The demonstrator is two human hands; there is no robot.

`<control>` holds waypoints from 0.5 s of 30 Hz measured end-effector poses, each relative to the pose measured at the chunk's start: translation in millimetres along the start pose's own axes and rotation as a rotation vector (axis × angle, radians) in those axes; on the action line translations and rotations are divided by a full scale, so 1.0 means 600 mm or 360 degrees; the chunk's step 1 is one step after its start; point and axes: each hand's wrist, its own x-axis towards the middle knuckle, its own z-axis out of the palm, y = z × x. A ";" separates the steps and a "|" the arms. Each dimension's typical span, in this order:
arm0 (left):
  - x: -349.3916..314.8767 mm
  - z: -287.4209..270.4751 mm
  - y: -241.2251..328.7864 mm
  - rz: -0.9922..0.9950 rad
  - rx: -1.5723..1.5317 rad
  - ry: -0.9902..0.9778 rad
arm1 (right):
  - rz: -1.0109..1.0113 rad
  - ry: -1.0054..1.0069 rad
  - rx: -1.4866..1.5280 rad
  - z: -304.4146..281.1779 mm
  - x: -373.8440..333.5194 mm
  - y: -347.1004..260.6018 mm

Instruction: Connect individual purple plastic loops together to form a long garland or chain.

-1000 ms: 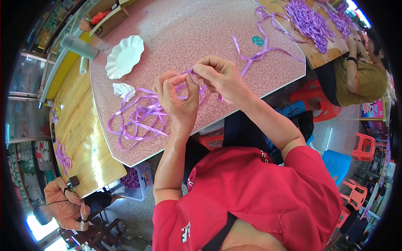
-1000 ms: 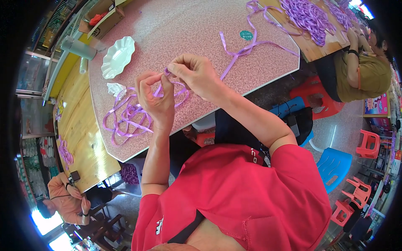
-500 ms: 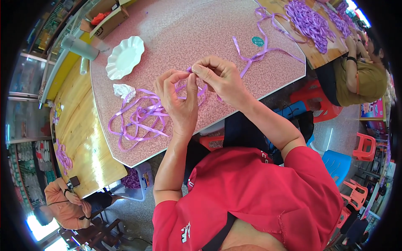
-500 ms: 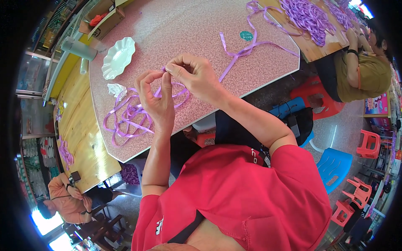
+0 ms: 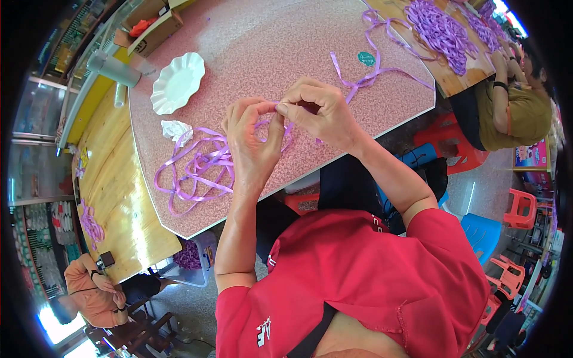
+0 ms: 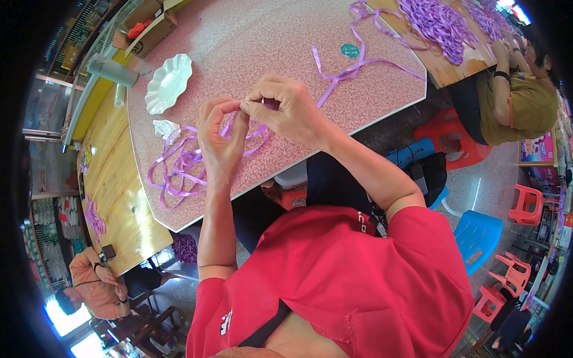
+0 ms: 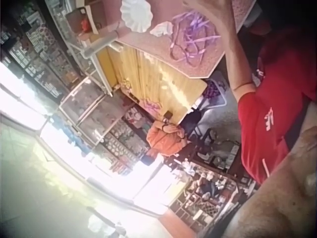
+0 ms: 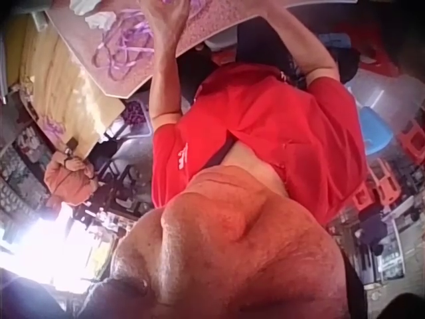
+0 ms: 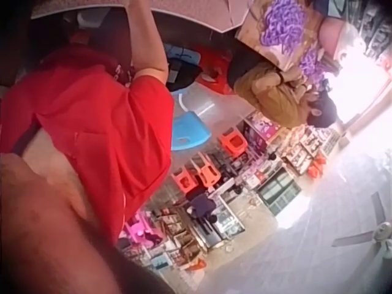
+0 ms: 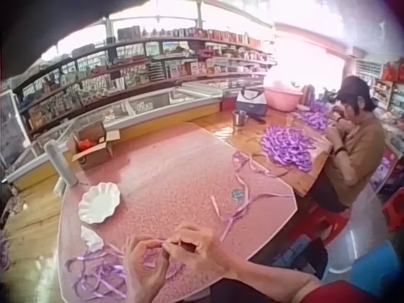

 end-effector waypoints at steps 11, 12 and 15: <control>-0.030 0.063 -0.016 -0.0281 -0.0780 0.0487 | 0.0696 0.0173 0.0814 0.036 -0.015 -0.010; -0.032 0.068 -0.017 -0.0400 -0.1045 0.0520 | 0.0696 0.0173 0.0814 0.037 -0.014 -0.008; -0.030 0.068 -0.010 -0.0578 -0.1315 0.0507 | 0.0697 0.0174 0.0744 0.036 -0.013 -0.001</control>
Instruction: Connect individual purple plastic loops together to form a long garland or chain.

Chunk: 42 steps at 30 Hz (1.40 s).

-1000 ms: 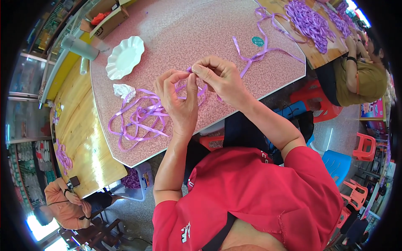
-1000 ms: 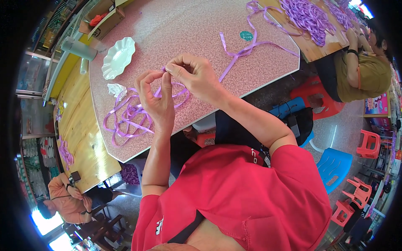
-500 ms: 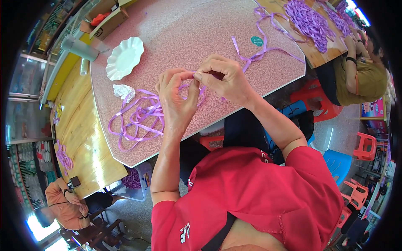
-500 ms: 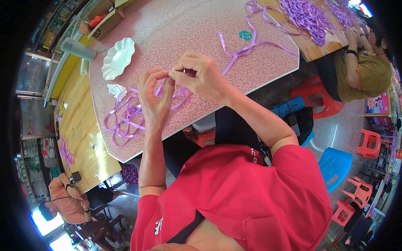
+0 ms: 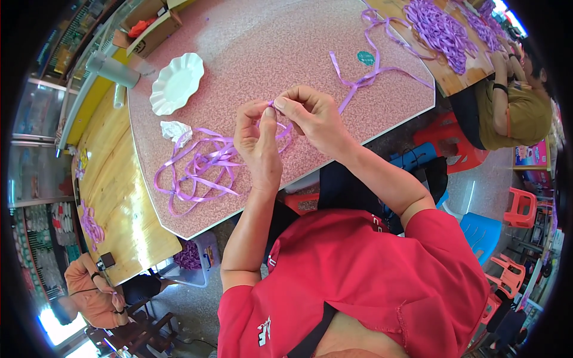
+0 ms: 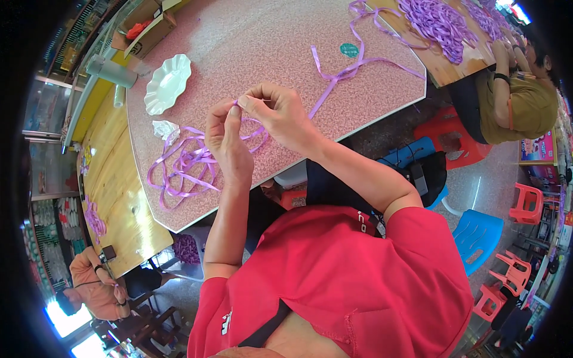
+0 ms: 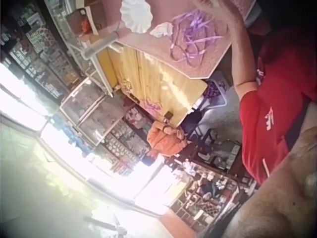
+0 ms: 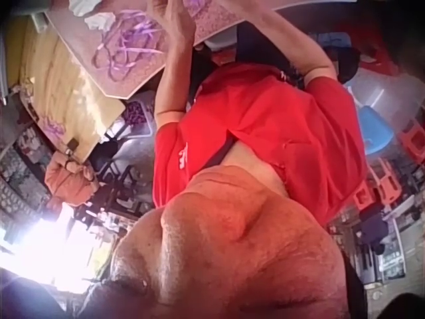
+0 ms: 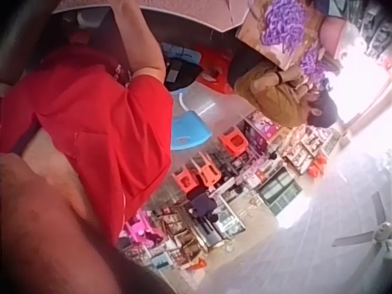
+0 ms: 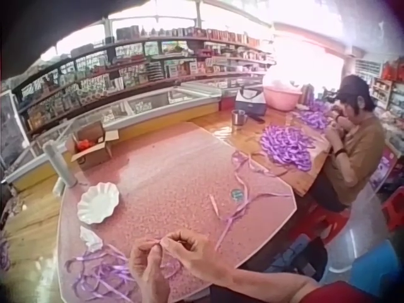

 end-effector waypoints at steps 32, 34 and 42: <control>0.011 -0.031 0.000 0.0916 0.1101 -0.0179 | 0.0565 -0.0371 0.0133 -0.033 0.018 -0.027; 0.009 -0.033 -0.001 0.0571 0.0904 -0.0155 | 0.0470 -0.0378 0.0006 -0.037 0.016 -0.029; 0.006 -0.032 0.001 0.0439 0.0834 -0.0208 | -0.0007 -0.0340 -0.0537 -0.043 0.007 -0.023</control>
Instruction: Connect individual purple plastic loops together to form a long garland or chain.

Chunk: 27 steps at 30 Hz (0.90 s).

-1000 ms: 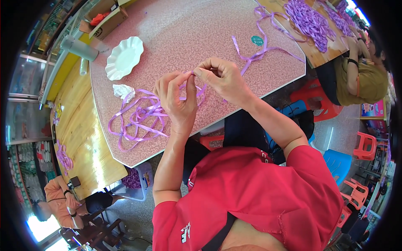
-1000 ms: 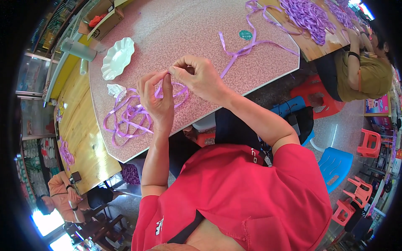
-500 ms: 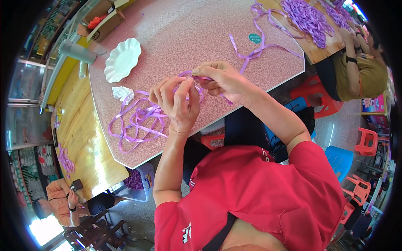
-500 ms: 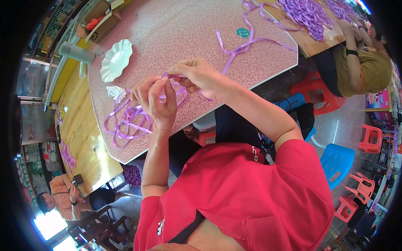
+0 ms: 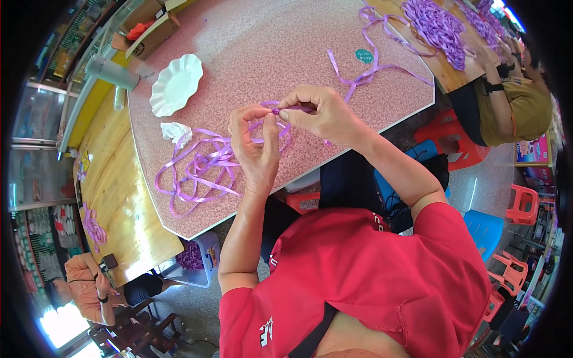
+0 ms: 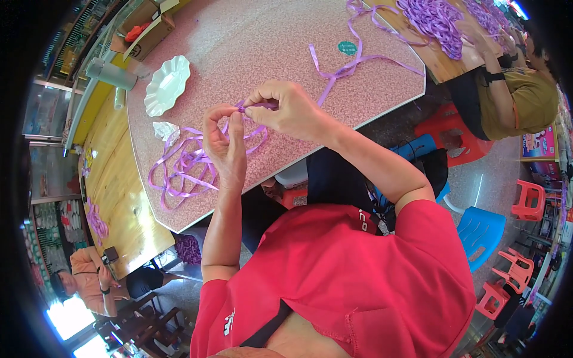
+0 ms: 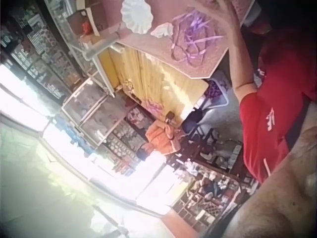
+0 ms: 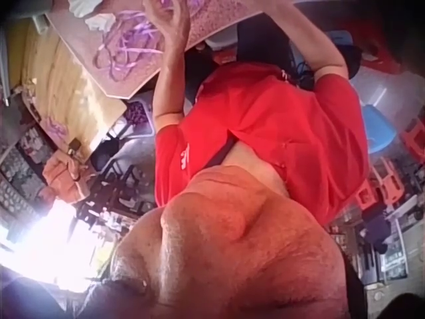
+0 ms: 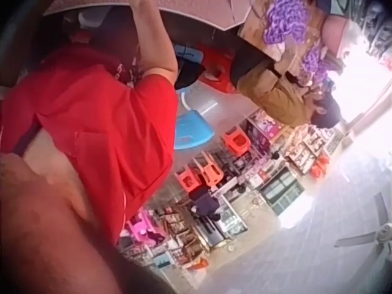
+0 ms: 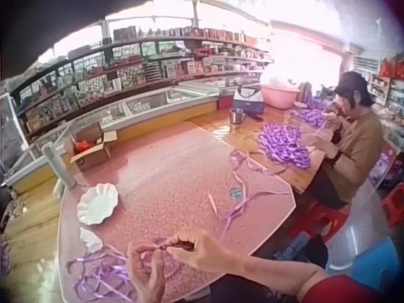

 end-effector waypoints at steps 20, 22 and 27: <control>0.006 -0.001 0.015 0.0208 0.0172 -0.0193 | -0.0256 -0.0083 -0.0566 -0.033 -0.002 -0.015; 0.005 -0.001 0.013 0.0241 0.0206 -0.0218 | -0.0162 -0.0079 -0.0460 -0.027 -0.004 -0.007; 0.005 -0.001 0.013 0.0235 0.0199 -0.0207 | -0.0132 -0.0064 -0.0462 -0.027 -0.003 -0.013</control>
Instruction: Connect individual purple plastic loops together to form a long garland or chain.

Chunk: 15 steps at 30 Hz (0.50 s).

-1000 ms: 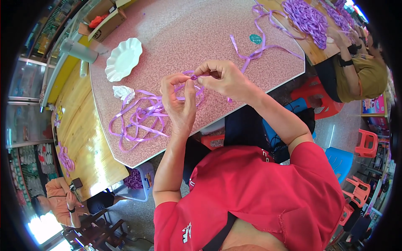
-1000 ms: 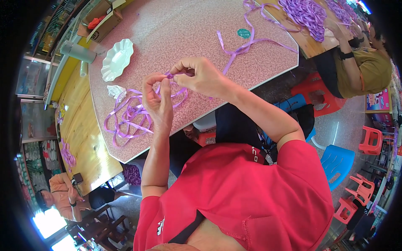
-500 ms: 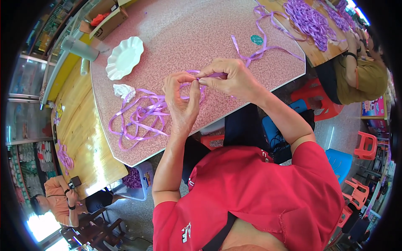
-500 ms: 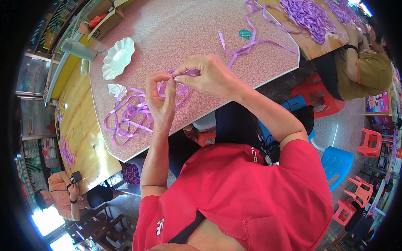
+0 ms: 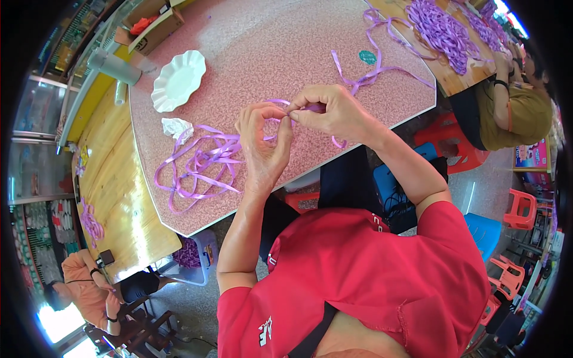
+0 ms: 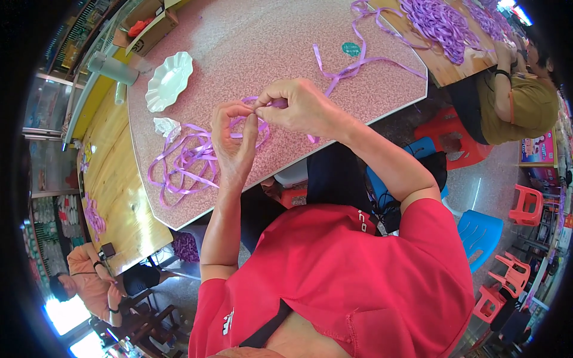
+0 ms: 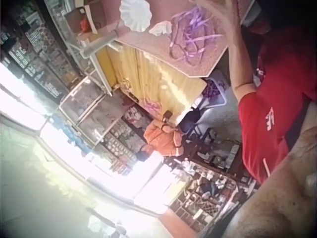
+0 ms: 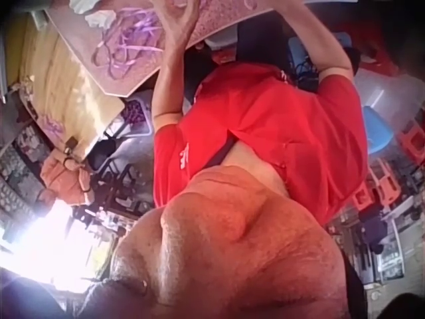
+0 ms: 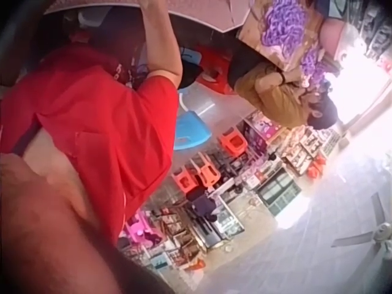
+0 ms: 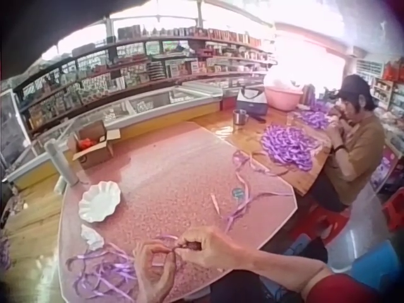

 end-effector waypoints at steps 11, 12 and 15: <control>-0.001 -0.012 -0.004 -0.0142 -0.0185 -0.0009 | 0.0108 -0.0082 0.0161 -0.013 -0.001 0.010; 0.003 -0.015 0.004 -0.0078 -0.0067 -0.0030 | 0.0111 -0.0075 0.0158 -0.015 -0.002 0.009; 0.021 -0.026 0.022 0.0182 0.0262 -0.0130 | 0.0001 -0.0078 0.0069 -0.016 -0.001 0.003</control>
